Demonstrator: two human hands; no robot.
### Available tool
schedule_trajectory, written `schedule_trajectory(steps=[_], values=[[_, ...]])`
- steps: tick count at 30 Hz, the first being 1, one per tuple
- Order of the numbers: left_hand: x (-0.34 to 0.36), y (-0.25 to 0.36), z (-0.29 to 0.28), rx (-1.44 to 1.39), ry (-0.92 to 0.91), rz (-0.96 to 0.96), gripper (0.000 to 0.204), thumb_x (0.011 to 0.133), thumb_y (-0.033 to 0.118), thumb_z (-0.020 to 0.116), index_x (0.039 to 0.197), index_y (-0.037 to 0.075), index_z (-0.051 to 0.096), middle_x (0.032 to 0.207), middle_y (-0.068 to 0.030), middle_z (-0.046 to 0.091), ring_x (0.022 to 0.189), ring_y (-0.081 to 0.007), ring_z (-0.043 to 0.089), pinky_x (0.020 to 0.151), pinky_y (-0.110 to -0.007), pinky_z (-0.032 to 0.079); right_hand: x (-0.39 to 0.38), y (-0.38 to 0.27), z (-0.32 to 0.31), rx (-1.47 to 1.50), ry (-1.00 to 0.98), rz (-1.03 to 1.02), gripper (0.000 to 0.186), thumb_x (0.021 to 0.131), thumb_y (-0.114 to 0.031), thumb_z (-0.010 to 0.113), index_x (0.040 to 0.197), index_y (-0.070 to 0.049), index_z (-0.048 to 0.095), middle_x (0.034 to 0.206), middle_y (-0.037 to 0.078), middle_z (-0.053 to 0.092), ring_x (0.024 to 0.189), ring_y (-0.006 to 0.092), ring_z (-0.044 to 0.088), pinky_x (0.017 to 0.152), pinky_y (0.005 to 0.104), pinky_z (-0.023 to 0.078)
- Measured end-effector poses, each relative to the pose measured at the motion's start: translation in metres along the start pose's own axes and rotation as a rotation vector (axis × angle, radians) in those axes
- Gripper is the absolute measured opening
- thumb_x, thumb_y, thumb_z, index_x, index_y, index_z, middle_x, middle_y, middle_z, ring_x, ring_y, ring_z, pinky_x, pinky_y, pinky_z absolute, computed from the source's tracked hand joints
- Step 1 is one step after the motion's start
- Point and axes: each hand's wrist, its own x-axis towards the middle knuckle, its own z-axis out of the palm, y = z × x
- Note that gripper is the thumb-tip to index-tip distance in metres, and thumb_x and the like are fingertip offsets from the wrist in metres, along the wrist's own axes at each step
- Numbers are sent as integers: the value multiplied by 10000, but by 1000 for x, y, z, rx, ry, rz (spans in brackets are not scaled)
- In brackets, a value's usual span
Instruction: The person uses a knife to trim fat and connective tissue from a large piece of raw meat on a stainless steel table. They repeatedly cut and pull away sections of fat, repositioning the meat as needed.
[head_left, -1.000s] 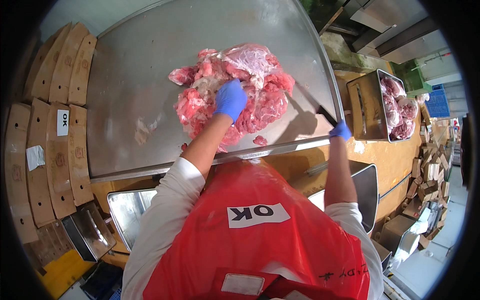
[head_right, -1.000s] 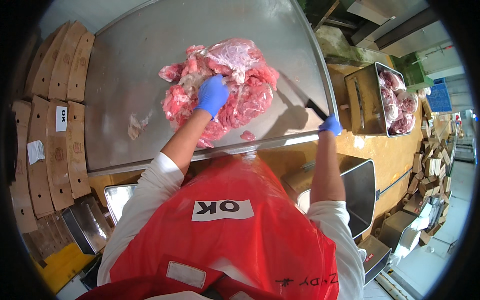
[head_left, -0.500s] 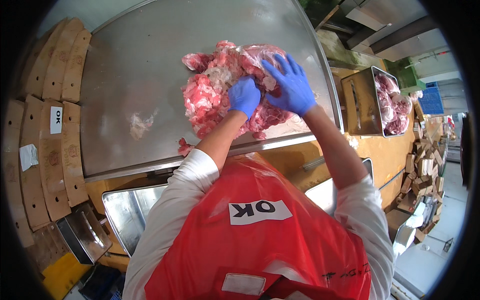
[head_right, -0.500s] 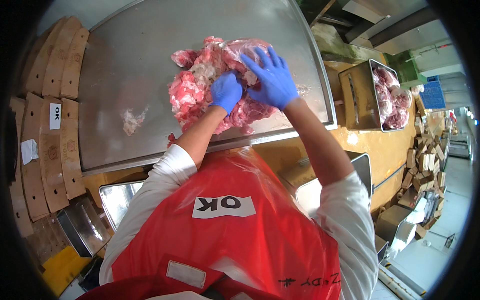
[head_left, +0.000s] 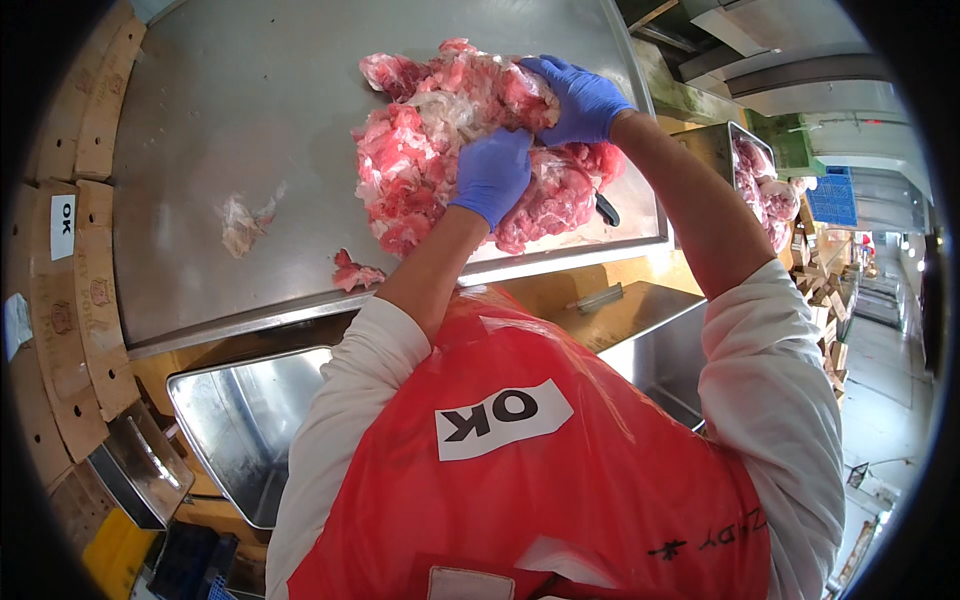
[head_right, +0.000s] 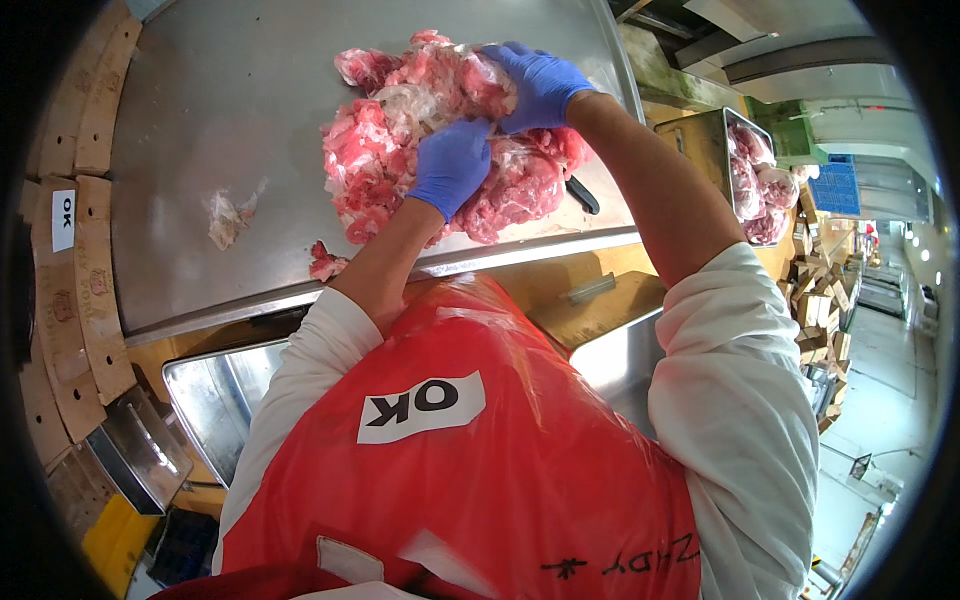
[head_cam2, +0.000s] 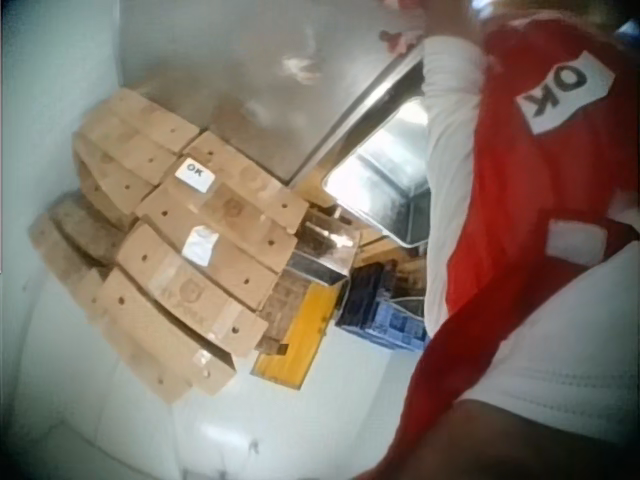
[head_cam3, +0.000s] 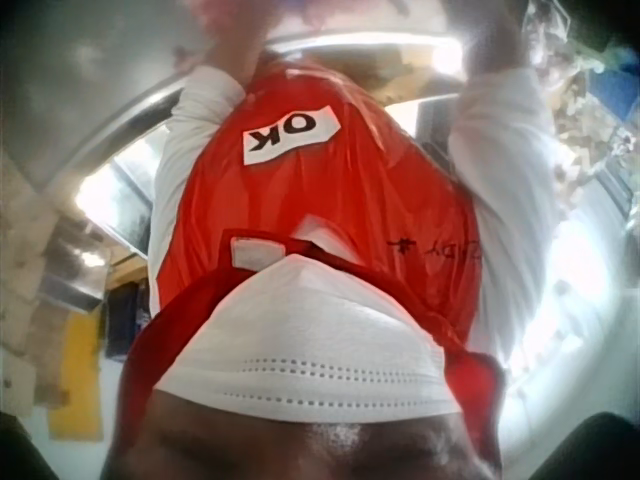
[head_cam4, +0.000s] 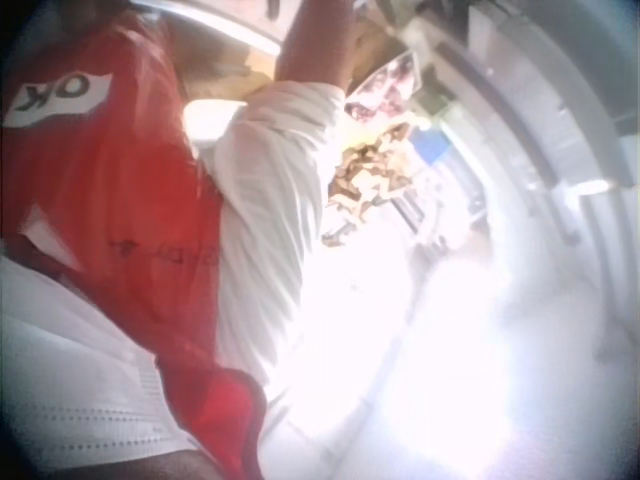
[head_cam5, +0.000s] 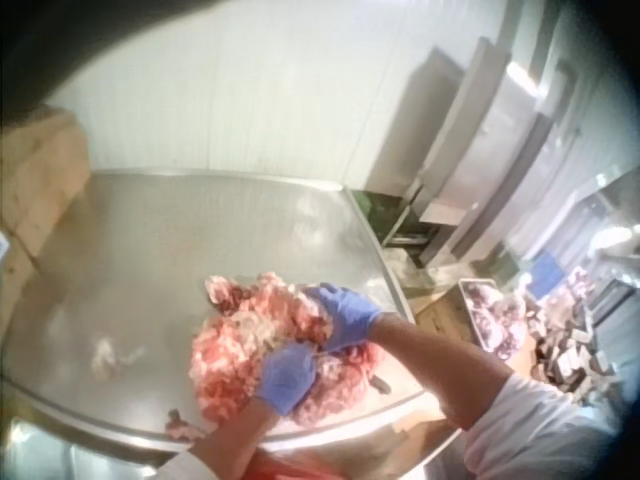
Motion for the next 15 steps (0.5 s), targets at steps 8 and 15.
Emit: schedule_trajectory(steps=[8,15], values=[[11,-10,-2,-28,36,-40,177,973,219,591,994,89,710,941,-198,731,902,-417,734,790,-537,589,-1,4,14,-43,169,-15,1151,672,-494,947,1629,-200,378,1552,232,514,1328,479,602,1120,539,530],[22,-16,-5,-1,-23,25,179,964,172,564,989,81,715,963,-219,735,911,-445,723,815,-560,579,-27,2,38,-48,191,219,1192,670,-557,946,1625,-147,363,1548,301,490,1327,497,603,1077,556,556]])
